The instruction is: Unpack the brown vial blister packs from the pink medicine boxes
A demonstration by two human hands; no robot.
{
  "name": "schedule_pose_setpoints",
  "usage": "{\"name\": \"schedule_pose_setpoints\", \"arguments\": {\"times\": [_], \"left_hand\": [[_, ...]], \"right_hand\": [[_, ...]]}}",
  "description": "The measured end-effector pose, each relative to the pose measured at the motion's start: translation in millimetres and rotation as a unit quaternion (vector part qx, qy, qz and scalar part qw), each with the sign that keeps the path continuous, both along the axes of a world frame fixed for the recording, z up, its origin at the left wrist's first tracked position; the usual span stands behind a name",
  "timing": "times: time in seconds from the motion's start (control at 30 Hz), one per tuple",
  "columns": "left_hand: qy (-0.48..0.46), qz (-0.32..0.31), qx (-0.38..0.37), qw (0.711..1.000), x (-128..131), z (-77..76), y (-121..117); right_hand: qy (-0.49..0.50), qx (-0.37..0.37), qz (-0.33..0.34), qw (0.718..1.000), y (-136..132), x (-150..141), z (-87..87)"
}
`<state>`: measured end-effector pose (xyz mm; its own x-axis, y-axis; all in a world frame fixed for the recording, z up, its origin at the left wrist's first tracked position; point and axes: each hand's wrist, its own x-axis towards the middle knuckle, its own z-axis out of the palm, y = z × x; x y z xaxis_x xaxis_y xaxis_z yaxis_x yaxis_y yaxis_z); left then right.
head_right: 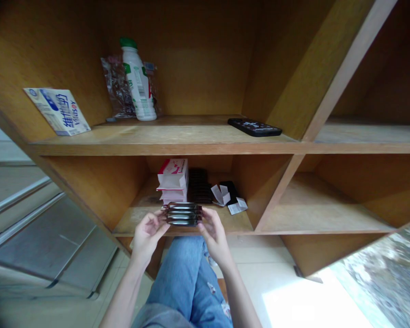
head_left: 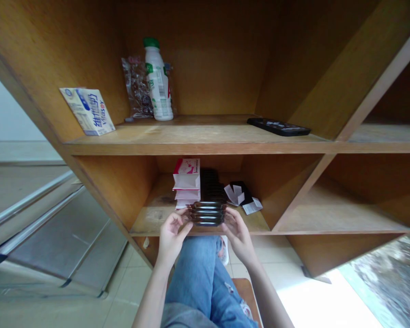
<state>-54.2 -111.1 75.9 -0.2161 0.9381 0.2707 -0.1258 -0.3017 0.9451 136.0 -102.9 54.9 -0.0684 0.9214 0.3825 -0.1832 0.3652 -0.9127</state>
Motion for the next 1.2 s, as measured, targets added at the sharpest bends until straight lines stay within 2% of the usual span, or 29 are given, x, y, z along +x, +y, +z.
{"name": "schedule_pose_setpoints", "arguments": {"times": [0.13, 0.23, 0.4, 0.5, 0.57, 0.67, 0.83, 0.97, 1.2], "left_hand": [[-0.018, -0.006, 0.029, 0.999, -0.4, 1.7, -2.8], [-0.021, 0.010, 0.037, 0.999, 0.2, 4.9, -5.0], [-0.021, 0.022, 0.018, 0.999, -1.0, 6.1, -6.9], [-0.014, 0.036, 0.023, 0.999, -1.4, 4.6, -6.9], [-0.021, 0.021, 0.020, 0.999, 0.7, 4.1, -6.4], [-0.066, -0.023, -0.030, 0.997, 8.5, 3.2, -4.1], [-0.141, -0.064, -0.148, 0.977, 22.7, -2.5, 1.7], [-0.163, -0.112, -0.222, 0.955, 27.6, -7.0, 2.9], [-0.229, -0.066, -0.237, 0.942, 31.3, -20.2, 1.6]], "right_hand": [[-0.028, 0.088, -0.011, 0.996, -1.9, 0.8, 4.7], [-0.021, 0.091, -0.015, 0.996, -3.9, -0.3, 12.4], [-0.019, 0.047, -0.015, 0.999, -6.7, -0.4, 17.5], [-0.011, -0.015, -0.013, 1.000, -8.1, 0.6, 16.9], [0.008, -0.059, -0.001, 0.998, -8.9, 0.6, 17.9], [0.028, -0.101, 0.014, 0.994, -9.1, -1.6, 20.3], [0.039, -0.156, -0.044, 0.986, -3.9, -8.8, 14.4], [0.039, -0.178, -0.067, 0.981, 0.4, -9.8, 7.3], [-0.033, -0.200, 0.004, 0.979, 0.6, -0.5, 4.1]]}}
